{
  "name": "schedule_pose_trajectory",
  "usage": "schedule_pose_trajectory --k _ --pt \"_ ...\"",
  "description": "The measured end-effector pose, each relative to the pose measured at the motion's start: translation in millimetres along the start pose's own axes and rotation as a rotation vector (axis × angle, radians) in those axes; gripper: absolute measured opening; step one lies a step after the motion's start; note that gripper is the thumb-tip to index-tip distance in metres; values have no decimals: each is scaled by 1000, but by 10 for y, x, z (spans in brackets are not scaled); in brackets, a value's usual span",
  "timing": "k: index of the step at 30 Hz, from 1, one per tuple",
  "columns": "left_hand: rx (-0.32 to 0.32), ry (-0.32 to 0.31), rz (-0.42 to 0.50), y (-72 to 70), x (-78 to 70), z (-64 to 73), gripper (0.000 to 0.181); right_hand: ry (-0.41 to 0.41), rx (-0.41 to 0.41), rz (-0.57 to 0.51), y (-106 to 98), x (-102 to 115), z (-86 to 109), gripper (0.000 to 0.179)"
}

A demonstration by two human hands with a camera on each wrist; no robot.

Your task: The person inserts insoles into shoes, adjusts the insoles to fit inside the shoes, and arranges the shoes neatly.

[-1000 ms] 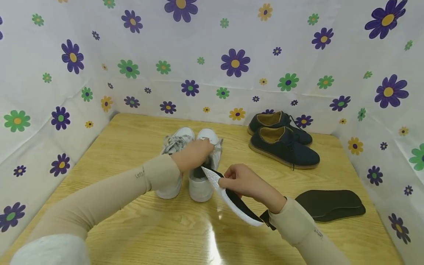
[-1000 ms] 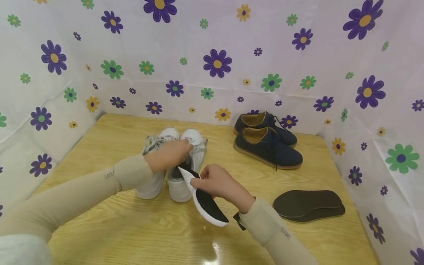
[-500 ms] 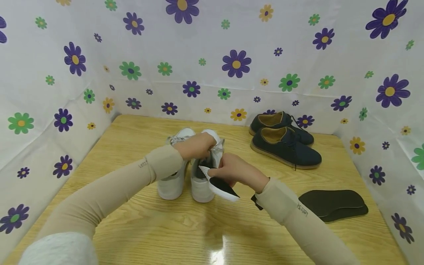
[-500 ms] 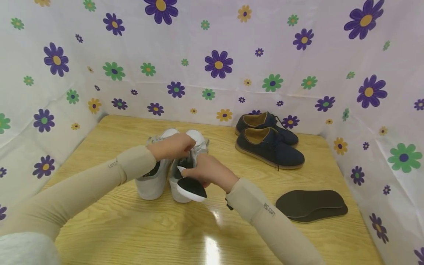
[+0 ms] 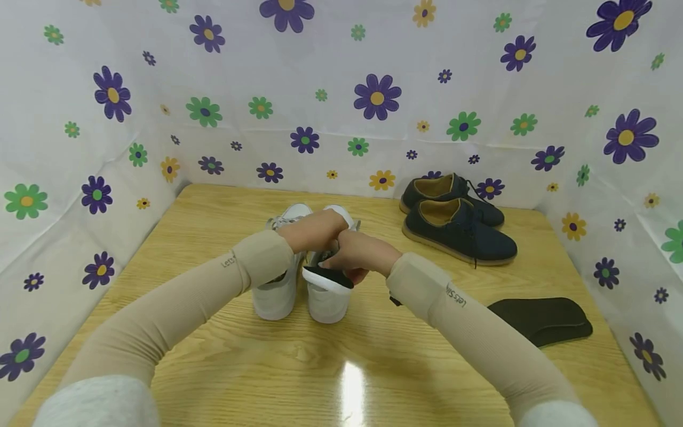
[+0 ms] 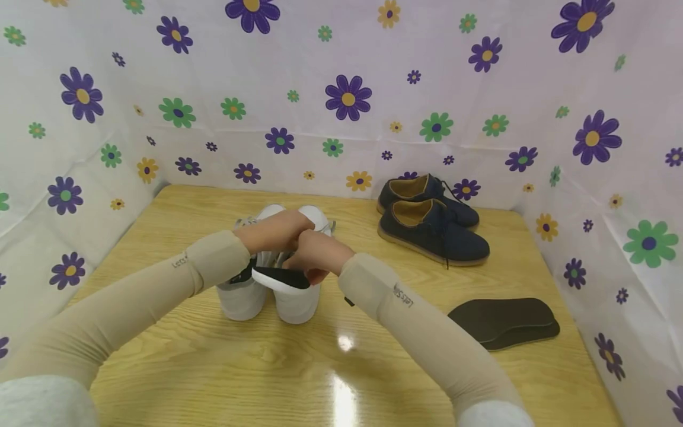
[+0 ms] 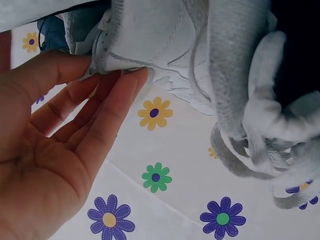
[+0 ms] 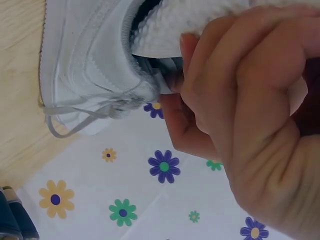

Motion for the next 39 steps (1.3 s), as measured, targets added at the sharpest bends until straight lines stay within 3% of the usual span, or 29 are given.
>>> schedule_pose_trajectory --k 3,14,21,28,34,39 --pt "0 -9 28 5 19 -9 11 17 -29 -22 0 -5 -78 26" --pt "-9 -25 52 22 24 -20 11 -41 -171 -77 41 -69 -233 18" --pt "-14 -33 53 15 25 -17 12 -96 -289 44 91 -68 -310 23" --pt "9 -59 66 4 21 0 15 -198 -317 174 136 8 -243 24" --pt "2 -57 61 -21 -1 20 16 -116 -344 293 187 48 -202 27" --pt "6 -67 61 -25 -15 22 22 -68 -292 382 252 106 -72 38"
Point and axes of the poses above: each hand's wrist, its own z-axis away from the middle knuckle, its own y-axis out of the palm, x = y × z, the point moved 4 cm from there along -z, towards the middle knuckle, and after that the axes turned 4 degrees about x, right-handed, at the moved point
